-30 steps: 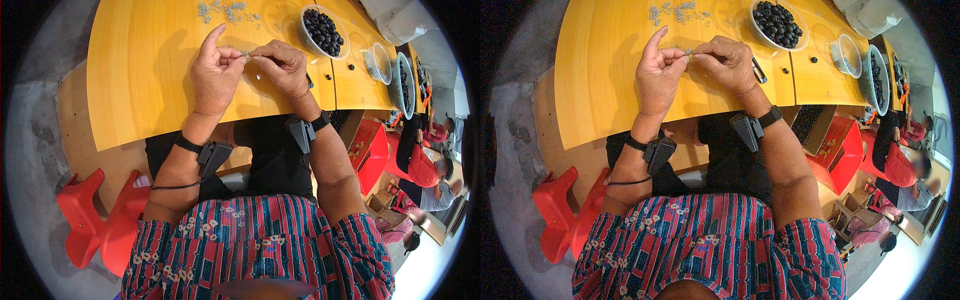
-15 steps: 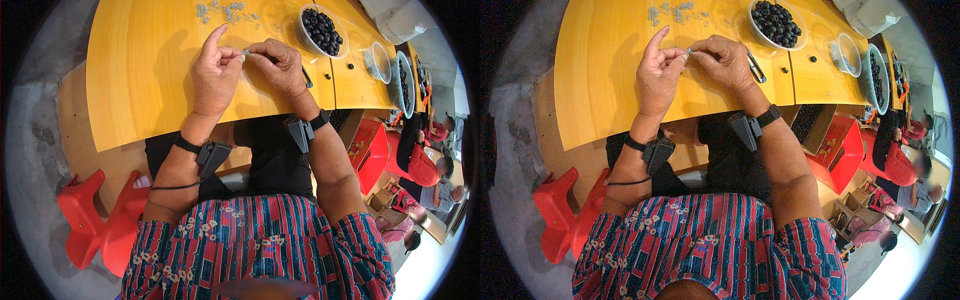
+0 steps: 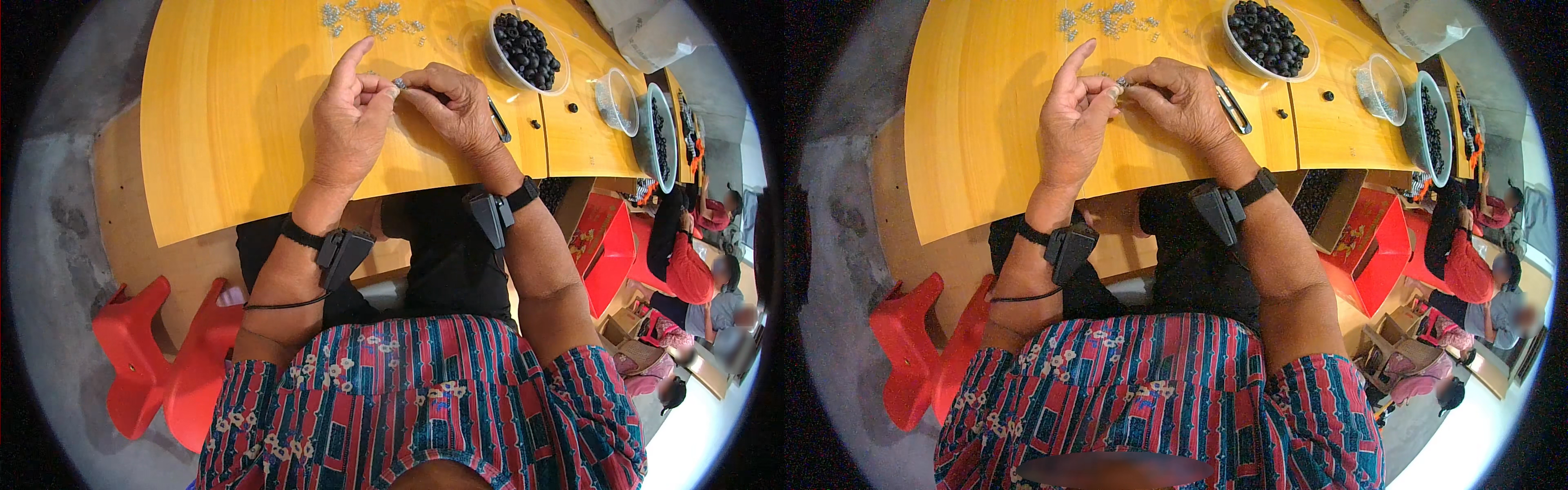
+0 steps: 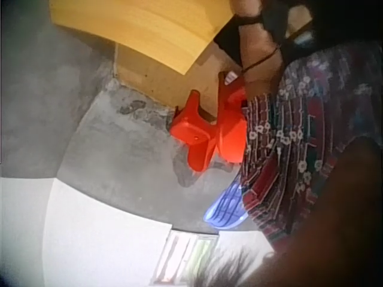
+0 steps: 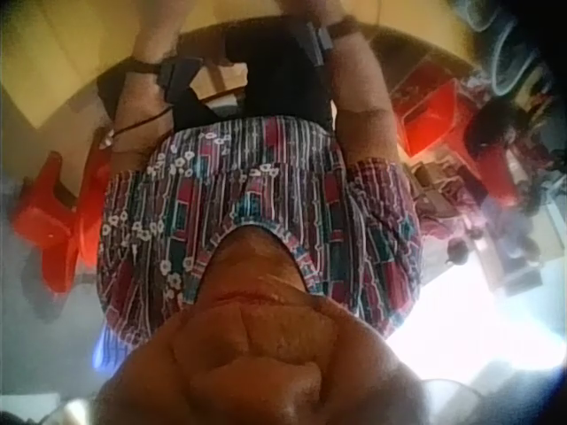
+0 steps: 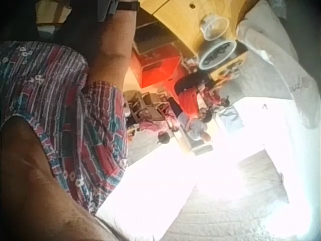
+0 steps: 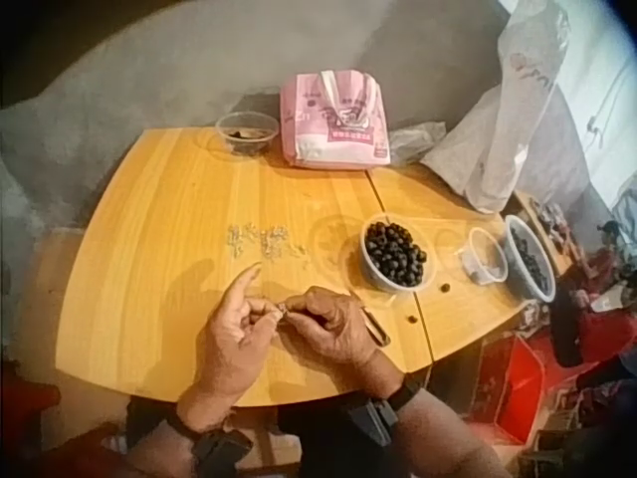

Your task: The person assembles small black components by hand and then fits together small silver beads on the table.

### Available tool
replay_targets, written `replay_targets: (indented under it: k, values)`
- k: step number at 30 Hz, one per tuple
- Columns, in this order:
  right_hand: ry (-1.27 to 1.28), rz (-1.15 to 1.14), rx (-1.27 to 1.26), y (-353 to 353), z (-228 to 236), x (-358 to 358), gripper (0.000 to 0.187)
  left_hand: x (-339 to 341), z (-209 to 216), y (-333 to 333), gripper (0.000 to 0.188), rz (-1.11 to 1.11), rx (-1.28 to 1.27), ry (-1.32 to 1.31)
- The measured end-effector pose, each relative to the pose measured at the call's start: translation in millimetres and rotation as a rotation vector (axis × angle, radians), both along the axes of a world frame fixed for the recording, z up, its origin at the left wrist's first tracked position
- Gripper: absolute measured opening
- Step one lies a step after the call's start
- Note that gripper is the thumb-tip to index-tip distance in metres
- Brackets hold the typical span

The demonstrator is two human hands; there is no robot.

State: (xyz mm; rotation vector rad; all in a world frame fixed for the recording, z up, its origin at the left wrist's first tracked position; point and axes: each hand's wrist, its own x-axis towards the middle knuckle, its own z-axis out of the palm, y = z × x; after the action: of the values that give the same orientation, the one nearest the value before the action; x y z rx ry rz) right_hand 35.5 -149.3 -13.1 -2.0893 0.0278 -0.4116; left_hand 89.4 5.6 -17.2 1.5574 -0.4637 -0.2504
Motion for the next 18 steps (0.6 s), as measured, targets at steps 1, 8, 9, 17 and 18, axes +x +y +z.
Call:
replay_targets:
  k: [1, 8, 9, 17, 18]
  values:
    - [0.001, 0.000, 0.000, 0.0, 0.2, -0.3, 0.011, -0.1, -0.1, 0.0, 0.051, -0.003, 0.001, -0.002]
    - [0.045, 0.003, 0.048, -1.4, 1.3, -2.4, 0.010, -0.4, -1.1, -1.5, 0.050, 0.002, 0.032, -0.066]
    - [0.048, -0.002, 0.055, -0.7, 2.3, -2.2, 0.009, -0.5, -0.9, -1.2, 0.050, 0.003, 0.033, -0.066]
    - [0.052, -0.011, 0.037, -2.8, 0.8, -2.9, 0.009, -1.9, 1.1, -1.1, 0.051, 0.002, 0.049, -0.069]
    - [0.049, -0.009, 0.009, -3.4, 0.5, -2.8, 0.008, -1.5, 1.5, -0.8, 0.051, 0.003, 0.050, -0.069]
